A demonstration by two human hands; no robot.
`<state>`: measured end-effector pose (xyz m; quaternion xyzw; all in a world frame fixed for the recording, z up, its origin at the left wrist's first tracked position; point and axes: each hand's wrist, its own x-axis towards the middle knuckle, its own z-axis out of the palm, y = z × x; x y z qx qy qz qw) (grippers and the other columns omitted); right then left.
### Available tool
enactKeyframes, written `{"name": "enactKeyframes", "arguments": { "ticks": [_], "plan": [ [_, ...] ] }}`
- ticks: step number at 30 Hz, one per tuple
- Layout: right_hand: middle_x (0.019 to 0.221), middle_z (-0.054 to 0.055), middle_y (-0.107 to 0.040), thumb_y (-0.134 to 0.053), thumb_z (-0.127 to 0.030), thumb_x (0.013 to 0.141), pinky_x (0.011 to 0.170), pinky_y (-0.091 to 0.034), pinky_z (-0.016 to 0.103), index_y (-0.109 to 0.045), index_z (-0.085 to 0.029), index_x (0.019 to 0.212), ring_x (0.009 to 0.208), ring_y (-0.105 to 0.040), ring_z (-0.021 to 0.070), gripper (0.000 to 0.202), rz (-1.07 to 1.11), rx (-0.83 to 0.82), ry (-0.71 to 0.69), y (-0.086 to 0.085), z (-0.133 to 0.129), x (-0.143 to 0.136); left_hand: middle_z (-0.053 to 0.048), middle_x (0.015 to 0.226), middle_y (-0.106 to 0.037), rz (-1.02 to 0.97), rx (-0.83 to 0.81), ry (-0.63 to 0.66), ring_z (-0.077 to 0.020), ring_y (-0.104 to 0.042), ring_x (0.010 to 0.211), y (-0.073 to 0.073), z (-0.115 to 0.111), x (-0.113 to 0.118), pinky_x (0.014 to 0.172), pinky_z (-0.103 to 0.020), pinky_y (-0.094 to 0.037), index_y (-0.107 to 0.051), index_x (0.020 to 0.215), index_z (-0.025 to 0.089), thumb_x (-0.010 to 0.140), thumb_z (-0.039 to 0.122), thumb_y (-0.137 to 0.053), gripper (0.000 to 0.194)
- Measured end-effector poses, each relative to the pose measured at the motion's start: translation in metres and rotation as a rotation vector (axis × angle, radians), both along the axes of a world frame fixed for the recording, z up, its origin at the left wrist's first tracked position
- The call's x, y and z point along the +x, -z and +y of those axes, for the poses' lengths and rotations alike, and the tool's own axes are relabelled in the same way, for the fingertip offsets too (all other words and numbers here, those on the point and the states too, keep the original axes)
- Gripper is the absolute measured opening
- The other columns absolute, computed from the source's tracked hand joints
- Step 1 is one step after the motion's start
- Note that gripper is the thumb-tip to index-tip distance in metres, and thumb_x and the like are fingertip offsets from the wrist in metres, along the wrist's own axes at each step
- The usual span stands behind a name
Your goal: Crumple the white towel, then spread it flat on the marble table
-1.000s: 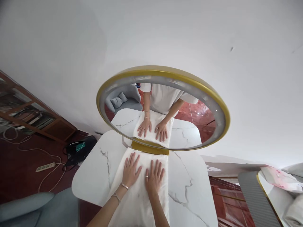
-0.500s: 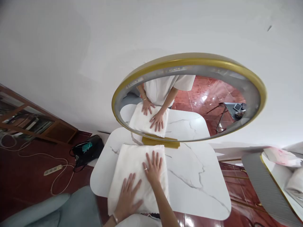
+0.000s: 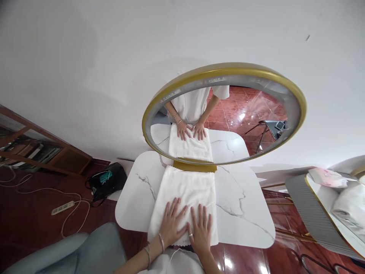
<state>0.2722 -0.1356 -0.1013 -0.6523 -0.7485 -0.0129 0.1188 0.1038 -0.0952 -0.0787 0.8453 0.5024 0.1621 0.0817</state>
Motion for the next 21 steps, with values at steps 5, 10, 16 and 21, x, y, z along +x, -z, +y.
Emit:
{"name": "enactKeyframes", "arguments": {
  "ticks": [5, 10, 16, 21],
  "plan": [
    [0.14, 0.011, -0.044, -0.042, -0.044, 0.091, 0.103, -0.03, 0.052, -0.024, -0.031, 0.147, 0.128, -0.039, 0.0309, 0.06, 0.073, -0.025, -0.162, 0.0, 0.038, -0.037, -0.009, 0.153, -0.027, 0.091, -0.004, -0.061, -0.0313, -0.026, 0.138, -0.004, -0.003, -0.066, 0.111, -0.053, -0.017, -0.027, 0.146, 0.032, 0.084, 0.058, -0.048, 0.07],
    [0.137, 0.014, -0.045, -0.036, -0.038, 0.095, 0.1, -0.035, 0.048, -0.025, -0.021, 0.147, 0.128, -0.037, 0.0285, 0.056, 0.197, 0.046, -0.131, 0.001, 0.092, -0.069, -0.008, 0.135, -0.05, 0.07, -0.056, -0.203, -0.0263, -0.044, 0.122, -0.003, 0.011, -0.113, 0.105, -0.044, -0.031, -0.028, 0.146, 0.028, 0.089, 0.053, -0.044, 0.064],
    [0.149, 0.013, -0.03, -0.034, -0.032, 0.094, 0.11, -0.023, 0.048, -0.025, -0.019, 0.147, 0.139, -0.022, 0.0277, 0.055, 0.12, 0.035, -0.218, 0.007, 0.137, -0.124, -0.012, 0.148, -0.031, 0.043, 0.069, -0.455, -0.0302, -0.023, 0.138, 0.007, 0.093, -0.132, 0.108, -0.048, -0.027, -0.04, 0.14, 0.024, 0.094, 0.038, -0.036, 0.048],
    [0.139, 0.023, -0.041, -0.033, -0.036, 0.095, 0.107, -0.026, 0.051, -0.04, -0.006, 0.136, 0.135, -0.026, 0.0322, 0.052, 0.206, 0.06, -0.108, 0.009, 0.189, -0.169, -0.013, 0.138, -0.044, 0.048, 0.042, -0.489, -0.0302, -0.034, 0.131, 0.003, 0.158, -0.146, 0.1, -0.049, -0.032, -0.06, 0.119, 0.025, 0.094, 0.038, -0.036, 0.037]
  ]
}}
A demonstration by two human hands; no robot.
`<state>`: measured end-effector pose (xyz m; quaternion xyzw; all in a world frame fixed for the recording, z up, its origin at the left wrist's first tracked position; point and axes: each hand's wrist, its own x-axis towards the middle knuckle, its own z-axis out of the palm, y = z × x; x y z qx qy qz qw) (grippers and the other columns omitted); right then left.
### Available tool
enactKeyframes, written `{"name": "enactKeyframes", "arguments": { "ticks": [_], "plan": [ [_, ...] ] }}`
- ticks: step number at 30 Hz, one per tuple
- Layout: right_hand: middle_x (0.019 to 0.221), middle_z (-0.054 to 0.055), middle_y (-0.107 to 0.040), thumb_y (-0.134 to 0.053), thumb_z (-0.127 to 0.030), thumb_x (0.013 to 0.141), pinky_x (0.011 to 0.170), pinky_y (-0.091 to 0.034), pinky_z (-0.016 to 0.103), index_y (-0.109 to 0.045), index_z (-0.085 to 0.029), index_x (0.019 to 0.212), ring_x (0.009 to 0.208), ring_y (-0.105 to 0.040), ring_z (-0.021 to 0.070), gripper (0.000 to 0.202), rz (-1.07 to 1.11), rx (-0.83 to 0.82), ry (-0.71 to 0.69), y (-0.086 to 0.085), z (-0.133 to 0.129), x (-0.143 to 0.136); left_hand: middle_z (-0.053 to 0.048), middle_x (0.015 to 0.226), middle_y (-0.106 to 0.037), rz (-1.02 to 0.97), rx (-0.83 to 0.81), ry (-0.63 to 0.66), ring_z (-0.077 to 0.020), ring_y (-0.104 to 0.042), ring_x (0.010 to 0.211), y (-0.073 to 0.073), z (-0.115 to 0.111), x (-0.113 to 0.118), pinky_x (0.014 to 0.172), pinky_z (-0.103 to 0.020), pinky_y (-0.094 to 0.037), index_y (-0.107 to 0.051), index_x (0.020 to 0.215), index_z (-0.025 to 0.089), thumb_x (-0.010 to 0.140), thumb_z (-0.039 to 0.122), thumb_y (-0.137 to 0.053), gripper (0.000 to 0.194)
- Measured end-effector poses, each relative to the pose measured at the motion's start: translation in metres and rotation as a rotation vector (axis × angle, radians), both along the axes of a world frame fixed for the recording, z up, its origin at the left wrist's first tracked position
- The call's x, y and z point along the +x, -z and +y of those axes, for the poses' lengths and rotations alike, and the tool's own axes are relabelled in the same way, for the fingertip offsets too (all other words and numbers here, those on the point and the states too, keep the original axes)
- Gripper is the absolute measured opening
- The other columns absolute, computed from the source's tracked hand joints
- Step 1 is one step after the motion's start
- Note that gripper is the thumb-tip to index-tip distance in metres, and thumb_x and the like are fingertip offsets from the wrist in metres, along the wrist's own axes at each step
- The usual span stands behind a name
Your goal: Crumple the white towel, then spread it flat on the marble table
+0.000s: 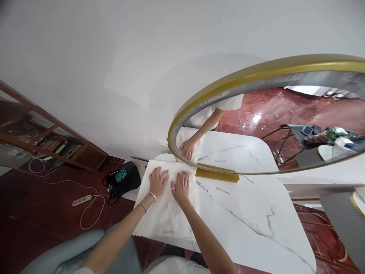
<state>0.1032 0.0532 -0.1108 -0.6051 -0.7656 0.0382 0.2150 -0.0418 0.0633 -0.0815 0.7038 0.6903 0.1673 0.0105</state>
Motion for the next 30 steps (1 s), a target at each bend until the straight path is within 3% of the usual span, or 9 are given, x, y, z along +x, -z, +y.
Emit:
{"name": "enactKeyframes", "arguments": {
  "ticks": [4, 9, 13, 16, 19, 22, 26, 30],
  "plan": [
    [0.145, 0.023, -0.033, -0.028, -0.036, 0.095, 0.104, -0.028, 0.053, -0.034, -0.006, 0.14, 0.137, -0.022, 0.0336, 0.055, 0.074, -0.02, 0.118, 0.0, 0.044, -0.016, -0.015, 0.139, -0.044, -0.014, -0.024, 0.071, -0.0287, -0.033, 0.133, -0.001, 0.044, 0.002, 0.099, -0.05, -0.033, -0.062, 0.109, 0.019, 0.095, 0.034, -0.034, 0.035],
    [0.146, 0.018, -0.036, -0.03, -0.037, 0.093, 0.099, -0.033, 0.051, -0.033, -0.014, 0.144, 0.13, -0.032, 0.0381, 0.056, -0.005, -0.213, 0.162, -0.012, 0.083, -0.024, -0.009, 0.151, -0.031, -0.003, -0.035, 0.119, -0.0268, -0.021, 0.141, 0.005, 0.082, 0.0, 0.109, -0.059, -0.014, -0.045, 0.134, 0.029, 0.093, 0.032, -0.035, 0.042],
    [0.148, 0.011, -0.034, -0.03, -0.042, 0.094, 0.095, -0.032, 0.06, -0.028, -0.028, 0.146, 0.125, -0.04, 0.038, 0.053, -0.098, -0.329, 0.093, -0.021, 0.108, -0.036, -0.008, 0.149, -0.035, -0.014, -0.105, 0.104, -0.0282, -0.026, 0.139, 0.003, 0.09, -0.014, 0.11, -0.057, -0.016, -0.041, 0.139, 0.029, 0.092, 0.034, -0.038, 0.048],
    [0.153, 0.006, -0.026, -0.029, -0.04, 0.095, 0.096, -0.027, 0.065, -0.027, -0.034, 0.146, 0.132, -0.029, 0.0378, 0.051, -0.137, -0.315, -0.024, -0.021, 0.111, -0.048, -0.007, 0.15, -0.034, -0.025, -0.109, 0.012, -0.0295, -0.029, 0.137, 0.003, 0.079, -0.025, 0.108, -0.056, -0.023, -0.041, 0.14, 0.028, 0.092, 0.034, -0.037, 0.048],
    [0.156, 0.002, -0.019, -0.028, -0.04, 0.096, 0.101, -0.009, 0.071, -0.024, -0.033, 0.146, 0.14, -0.009, 0.0365, 0.051, -0.151, -0.214, -0.199, -0.018, 0.097, -0.06, -0.009, 0.151, -0.031, -0.059, -0.102, -0.115, -0.0307, -0.032, 0.136, 0.007, 0.051, -0.037, 0.105, -0.052, -0.033, -0.04, 0.14, 0.025, 0.093, 0.034, -0.037, 0.049],
    [0.156, -0.001, -0.019, -0.028, -0.042, 0.096, 0.103, 0.005, 0.071, -0.024, -0.033, 0.146, 0.142, -0.001, 0.0339, 0.051, -0.134, -0.123, -0.4, -0.016, 0.069, -0.07, -0.013, 0.15, -0.031, -0.117, -0.088, -0.186, -0.029, -0.036, 0.134, 0.01, 0.003, -0.048, 0.103, -0.044, -0.039, -0.036, 0.143, 0.018, 0.094, 0.033, -0.034, 0.051],
    [0.154, -0.001, -0.024, -0.032, -0.042, 0.096, 0.108, 0.004, 0.065, -0.03, -0.032, 0.144, 0.143, -0.003, 0.0303, 0.049, -0.068, -0.06, -0.552, -0.018, 0.025, -0.074, -0.009, 0.156, -0.018, -0.109, -0.02, -0.18, -0.028, -0.03, 0.138, 0.006, -0.088, -0.049, 0.106, -0.045, -0.037, -0.025, 0.147, 0.025, 0.095, 0.034, -0.037, 0.055],
    [0.151, 0.0, -0.032, -0.035, -0.034, 0.096, 0.112, -0.001, 0.061, -0.041, -0.029, 0.139, 0.143, -0.008, 0.028, 0.044, -0.011, -0.051, -0.539, -0.022, -0.018, -0.066, -0.001, 0.158, -0.004, -0.081, -0.014, -0.186, -0.033, -0.015, 0.143, -0.001, -0.177, -0.028, 0.11, -0.055, -0.031, -0.014, 0.148, 0.034, 0.092, 0.031, -0.043, 0.064]
  ]
}}
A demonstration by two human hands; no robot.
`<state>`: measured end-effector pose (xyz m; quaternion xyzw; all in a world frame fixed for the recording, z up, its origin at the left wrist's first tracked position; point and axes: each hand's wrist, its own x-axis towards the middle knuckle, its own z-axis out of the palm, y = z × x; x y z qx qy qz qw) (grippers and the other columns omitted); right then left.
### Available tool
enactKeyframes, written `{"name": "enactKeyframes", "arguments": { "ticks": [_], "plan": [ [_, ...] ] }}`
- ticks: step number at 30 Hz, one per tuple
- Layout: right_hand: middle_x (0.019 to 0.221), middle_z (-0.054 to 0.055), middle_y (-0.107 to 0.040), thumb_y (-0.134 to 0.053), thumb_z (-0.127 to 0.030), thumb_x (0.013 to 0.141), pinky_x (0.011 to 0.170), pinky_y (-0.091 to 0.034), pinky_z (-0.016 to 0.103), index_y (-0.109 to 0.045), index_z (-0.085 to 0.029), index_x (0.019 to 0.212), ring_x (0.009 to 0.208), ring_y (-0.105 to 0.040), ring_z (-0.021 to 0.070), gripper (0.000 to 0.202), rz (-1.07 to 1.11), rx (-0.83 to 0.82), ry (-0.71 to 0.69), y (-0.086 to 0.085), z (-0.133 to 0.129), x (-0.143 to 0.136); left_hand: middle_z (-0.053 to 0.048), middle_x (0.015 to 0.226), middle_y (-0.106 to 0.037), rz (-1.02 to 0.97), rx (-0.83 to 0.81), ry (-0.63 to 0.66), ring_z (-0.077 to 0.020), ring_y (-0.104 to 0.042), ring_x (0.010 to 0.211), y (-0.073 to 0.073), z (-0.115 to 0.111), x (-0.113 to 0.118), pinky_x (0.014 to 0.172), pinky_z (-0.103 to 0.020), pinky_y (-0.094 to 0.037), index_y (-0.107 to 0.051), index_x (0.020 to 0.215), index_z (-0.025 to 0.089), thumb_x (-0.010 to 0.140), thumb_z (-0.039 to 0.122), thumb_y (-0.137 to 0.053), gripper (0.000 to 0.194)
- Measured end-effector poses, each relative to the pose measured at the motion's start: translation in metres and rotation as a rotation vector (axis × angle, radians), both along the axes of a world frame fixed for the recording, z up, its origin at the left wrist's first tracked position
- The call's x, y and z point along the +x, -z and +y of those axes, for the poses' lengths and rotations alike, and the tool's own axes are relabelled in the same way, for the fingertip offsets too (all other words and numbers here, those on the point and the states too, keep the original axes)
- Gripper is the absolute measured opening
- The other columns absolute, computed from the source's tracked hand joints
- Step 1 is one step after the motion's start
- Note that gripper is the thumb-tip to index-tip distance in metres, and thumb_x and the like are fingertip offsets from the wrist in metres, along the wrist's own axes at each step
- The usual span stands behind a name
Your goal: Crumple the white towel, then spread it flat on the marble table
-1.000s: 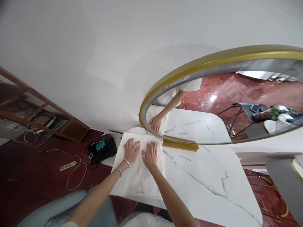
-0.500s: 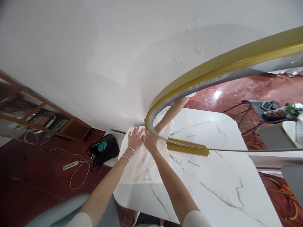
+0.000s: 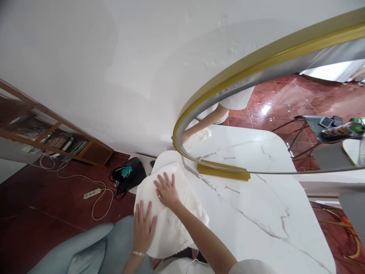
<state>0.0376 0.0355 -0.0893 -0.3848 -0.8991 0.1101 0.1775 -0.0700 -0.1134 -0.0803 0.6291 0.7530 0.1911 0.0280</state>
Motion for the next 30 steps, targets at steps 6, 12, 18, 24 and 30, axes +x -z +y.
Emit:
{"name": "enactKeyframes", "arguments": {
  "ticks": [6, 12, 18, 24, 30],
  "plan": [
    [0.15, 0.005, -0.034, -0.035, -0.031, 0.095, 0.114, -0.016, 0.054, -0.041, -0.022, 0.139, 0.143, -0.016, 0.0254, 0.045, 0.023, -0.071, -0.021, -0.006, -0.065, 0.054, -0.003, 0.158, 0.003, 0.013, -0.031, -0.04, -0.0372, -0.004, 0.143, 0.003, -0.037, 0.026, 0.107, -0.063, -0.031, -0.006, 0.149, 0.032, 0.091, 0.029, -0.043, 0.069],
    [0.156, 0.004, -0.016, -0.039, -0.05, 0.093, 0.112, -0.018, 0.056, -0.015, -0.032, 0.148, 0.143, -0.012, 0.0273, 0.063, -0.115, -0.13, 0.021, -0.013, -0.101, 0.107, -0.006, 0.158, 0.002, 0.099, 0.034, 0.038, -0.0377, -0.014, 0.142, 0.005, 0.0, 0.011, 0.109, -0.061, -0.026, -0.012, 0.149, 0.031, 0.091, 0.036, -0.044, 0.066],
    [0.156, 0.006, -0.017, -0.035, -0.049, 0.095, 0.113, -0.011, 0.055, -0.017, -0.03, 0.148, 0.144, -0.01, 0.0261, 0.06, -0.111, -0.077, 0.233, -0.001, -0.048, 0.087, -0.01, 0.158, -0.001, 0.107, 0.024, 0.174, -0.0361, -0.009, 0.143, 0.007, 0.081, -0.009, 0.111, -0.055, -0.024, -0.032, 0.144, 0.022, 0.09, 0.039, -0.046, 0.058],
    [0.153, 0.008, -0.025, -0.035, -0.044, 0.096, 0.114, -0.012, 0.053, -0.034, -0.027, 0.144, 0.143, -0.015, 0.0255, 0.05, -0.06, -0.043, 0.378, 0.002, 0.012, 0.086, -0.014, 0.156, -0.014, 0.112, -0.05, 0.195, -0.0364, -0.01, 0.143, 0.004, 0.177, 0.0, 0.112, -0.056, -0.018, -0.042, 0.139, 0.019, 0.088, 0.04, -0.05, 0.056],
    [0.148, 0.009, -0.036, -0.037, -0.032, 0.097, 0.114, -0.018, 0.049, -0.047, -0.023, 0.135, 0.142, -0.02, 0.0237, 0.041, 0.014, -0.002, 0.459, 0.005, -0.002, 0.088, -0.015, 0.154, -0.021, 0.099, -0.046, 0.173, -0.0336, -0.018, 0.142, -0.002, 0.142, 0.013, 0.112, -0.055, -0.02, -0.043, 0.139, 0.02, 0.092, 0.04, -0.044, 0.051]
  ]
}}
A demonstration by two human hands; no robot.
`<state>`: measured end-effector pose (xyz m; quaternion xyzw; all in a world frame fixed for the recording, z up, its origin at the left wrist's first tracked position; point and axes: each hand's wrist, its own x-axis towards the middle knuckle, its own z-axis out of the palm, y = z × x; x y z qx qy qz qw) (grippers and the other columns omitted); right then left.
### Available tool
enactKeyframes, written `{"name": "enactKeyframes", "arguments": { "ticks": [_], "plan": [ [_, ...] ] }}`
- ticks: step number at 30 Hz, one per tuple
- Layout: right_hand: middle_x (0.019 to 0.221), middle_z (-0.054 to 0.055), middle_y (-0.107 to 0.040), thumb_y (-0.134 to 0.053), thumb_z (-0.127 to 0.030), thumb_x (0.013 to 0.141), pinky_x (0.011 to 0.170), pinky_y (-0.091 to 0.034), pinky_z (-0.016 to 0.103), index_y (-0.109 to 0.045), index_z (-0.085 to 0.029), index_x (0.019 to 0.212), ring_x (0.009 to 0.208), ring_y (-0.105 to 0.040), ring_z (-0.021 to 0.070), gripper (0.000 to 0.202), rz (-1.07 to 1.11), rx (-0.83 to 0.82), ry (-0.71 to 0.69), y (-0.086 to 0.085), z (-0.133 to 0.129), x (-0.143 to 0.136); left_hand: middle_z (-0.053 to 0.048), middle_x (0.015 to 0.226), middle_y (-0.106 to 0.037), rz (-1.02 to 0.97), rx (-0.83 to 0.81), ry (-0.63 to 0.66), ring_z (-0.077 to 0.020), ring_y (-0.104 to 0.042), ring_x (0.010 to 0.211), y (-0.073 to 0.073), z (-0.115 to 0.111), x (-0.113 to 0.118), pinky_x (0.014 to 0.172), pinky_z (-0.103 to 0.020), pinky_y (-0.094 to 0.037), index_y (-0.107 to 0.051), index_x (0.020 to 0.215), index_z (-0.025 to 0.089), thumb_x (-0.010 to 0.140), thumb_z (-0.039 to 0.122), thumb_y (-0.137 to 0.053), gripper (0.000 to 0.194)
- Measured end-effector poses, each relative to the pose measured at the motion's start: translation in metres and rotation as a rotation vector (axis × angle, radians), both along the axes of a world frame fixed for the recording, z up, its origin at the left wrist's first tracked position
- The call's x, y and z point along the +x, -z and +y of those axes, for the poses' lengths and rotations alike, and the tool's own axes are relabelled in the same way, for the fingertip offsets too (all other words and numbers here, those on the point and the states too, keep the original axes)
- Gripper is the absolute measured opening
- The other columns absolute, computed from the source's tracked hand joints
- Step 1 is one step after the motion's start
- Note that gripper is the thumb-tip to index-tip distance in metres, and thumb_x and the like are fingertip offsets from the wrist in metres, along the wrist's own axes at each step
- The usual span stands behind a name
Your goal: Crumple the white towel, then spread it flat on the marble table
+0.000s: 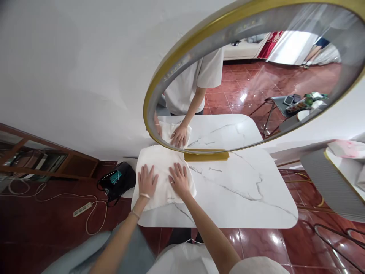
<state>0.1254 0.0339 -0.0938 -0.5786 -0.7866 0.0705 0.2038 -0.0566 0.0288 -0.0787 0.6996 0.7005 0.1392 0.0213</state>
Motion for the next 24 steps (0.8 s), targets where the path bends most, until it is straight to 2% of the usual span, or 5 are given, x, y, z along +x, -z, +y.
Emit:
{"name": "enactKeyframes", "arguments": {
  "ticks": [3, 8, 11, 15, 24],
  "plan": [
    [0.15, 0.009, -0.032, -0.043, -0.021, 0.093, 0.114, -0.017, 0.055, -0.044, -0.026, 0.138, 0.143, -0.015, 0.0277, 0.045, 0.006, 0.003, -0.038, 0.003, -0.032, -0.01, -0.015, 0.155, -0.017, 0.024, 0.023, 0.027, -0.0338, -0.016, 0.142, -0.001, -0.061, -0.001, 0.112, -0.055, -0.021, -0.039, 0.142, 0.02, 0.089, 0.047, -0.046, 0.059],
    [0.155, 0.008, -0.019, -0.048, -0.027, 0.09, 0.114, -0.011, 0.057, -0.025, -0.028, 0.147, 0.143, -0.011, 0.0289, 0.062, -0.012, -0.054, -0.428, -0.005, -0.09, -0.025, -0.012, 0.155, -0.017, 0.052, 0.045, -0.006, -0.0341, -0.019, 0.142, 0.002, -0.129, -0.016, 0.11, -0.056, -0.023, -0.036, 0.143, 0.023, 0.089, 0.043, -0.046, 0.058],
    [0.156, 0.012, -0.008, -0.044, -0.053, 0.089, 0.113, -0.009, 0.058, -0.019, -0.024, 0.149, 0.143, -0.007, 0.0312, 0.07, -0.013, -0.098, -0.534, -0.013, -0.107, -0.02, -0.012, 0.155, -0.017, 0.056, 0.064, -0.018, -0.0348, -0.02, 0.141, 0.004, -0.136, -0.018, 0.109, -0.058, -0.023, -0.035, 0.143, 0.024, 0.089, 0.04, -0.046, 0.058],
    [0.157, 0.009, -0.007, -0.039, -0.053, 0.092, 0.114, -0.009, 0.056, -0.017, -0.027, 0.149, 0.144, -0.008, 0.0288, 0.066, -0.049, -0.109, -0.513, -0.015, -0.109, 0.006, -0.013, 0.156, -0.012, 0.055, 0.086, 0.043, -0.0361, -0.016, 0.142, 0.002, -0.13, 0.0, 0.11, -0.059, -0.021, -0.033, 0.144, 0.022, 0.088, 0.038, -0.047, 0.06],
    [0.156, 0.012, -0.013, -0.047, -0.059, 0.086, 0.112, -0.012, 0.057, -0.018, -0.029, 0.148, 0.142, -0.014, 0.0324, 0.075, -0.182, -0.055, -0.295, -0.012, -0.144, 0.113, -0.017, 0.156, -0.009, 0.038, 0.028, 0.367, -0.0378, -0.012, 0.142, 0.004, -0.125, 0.098, 0.11, -0.06, -0.018, -0.025, 0.147, 0.019, 0.086, 0.039, -0.051, 0.069]
  ]
}}
